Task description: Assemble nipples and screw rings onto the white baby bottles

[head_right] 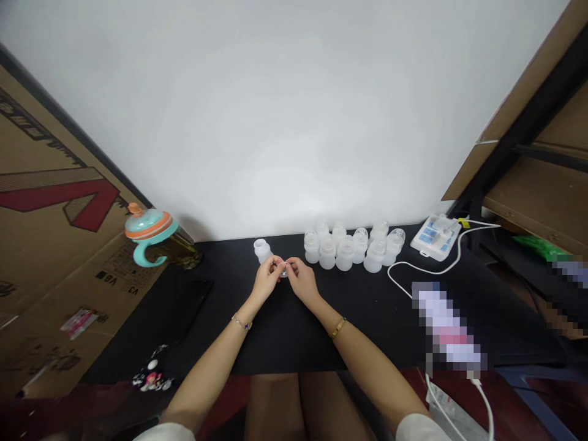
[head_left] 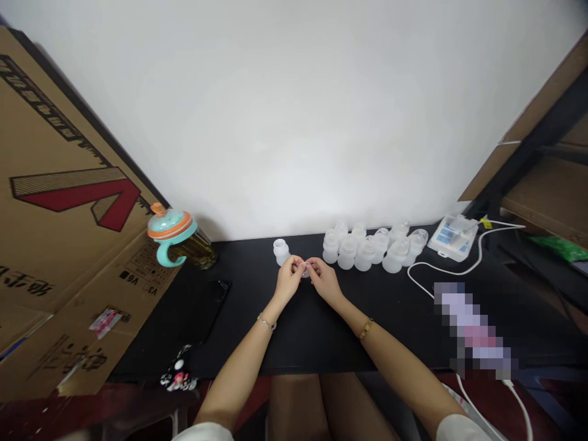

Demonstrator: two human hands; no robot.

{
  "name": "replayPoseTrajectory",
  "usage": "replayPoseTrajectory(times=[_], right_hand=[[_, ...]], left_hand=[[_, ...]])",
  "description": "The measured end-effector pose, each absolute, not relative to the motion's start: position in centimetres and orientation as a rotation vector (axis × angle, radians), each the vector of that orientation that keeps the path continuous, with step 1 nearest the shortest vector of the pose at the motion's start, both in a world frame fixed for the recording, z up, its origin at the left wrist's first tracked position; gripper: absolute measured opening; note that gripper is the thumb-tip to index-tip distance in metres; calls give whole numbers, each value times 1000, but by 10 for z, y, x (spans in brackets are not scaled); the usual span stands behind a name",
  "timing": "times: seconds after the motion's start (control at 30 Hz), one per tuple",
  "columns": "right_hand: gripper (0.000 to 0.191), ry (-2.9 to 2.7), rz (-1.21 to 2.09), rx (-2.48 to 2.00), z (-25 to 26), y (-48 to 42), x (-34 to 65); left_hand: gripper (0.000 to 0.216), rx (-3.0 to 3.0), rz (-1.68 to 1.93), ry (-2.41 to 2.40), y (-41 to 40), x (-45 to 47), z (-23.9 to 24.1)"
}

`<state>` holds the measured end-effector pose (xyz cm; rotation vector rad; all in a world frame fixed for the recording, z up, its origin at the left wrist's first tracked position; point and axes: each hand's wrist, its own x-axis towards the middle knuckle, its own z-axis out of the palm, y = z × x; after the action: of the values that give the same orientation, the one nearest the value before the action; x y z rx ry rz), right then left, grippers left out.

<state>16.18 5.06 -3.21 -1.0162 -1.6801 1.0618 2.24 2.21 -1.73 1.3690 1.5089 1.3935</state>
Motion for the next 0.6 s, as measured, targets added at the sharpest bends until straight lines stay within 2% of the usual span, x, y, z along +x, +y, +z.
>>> replayPoseTrajectory(times=[0.6], right_hand=[[25,-1729,966,-1009,-33,51,163]], left_hand=[[20,1497,1387,1539,22,21,-17]])
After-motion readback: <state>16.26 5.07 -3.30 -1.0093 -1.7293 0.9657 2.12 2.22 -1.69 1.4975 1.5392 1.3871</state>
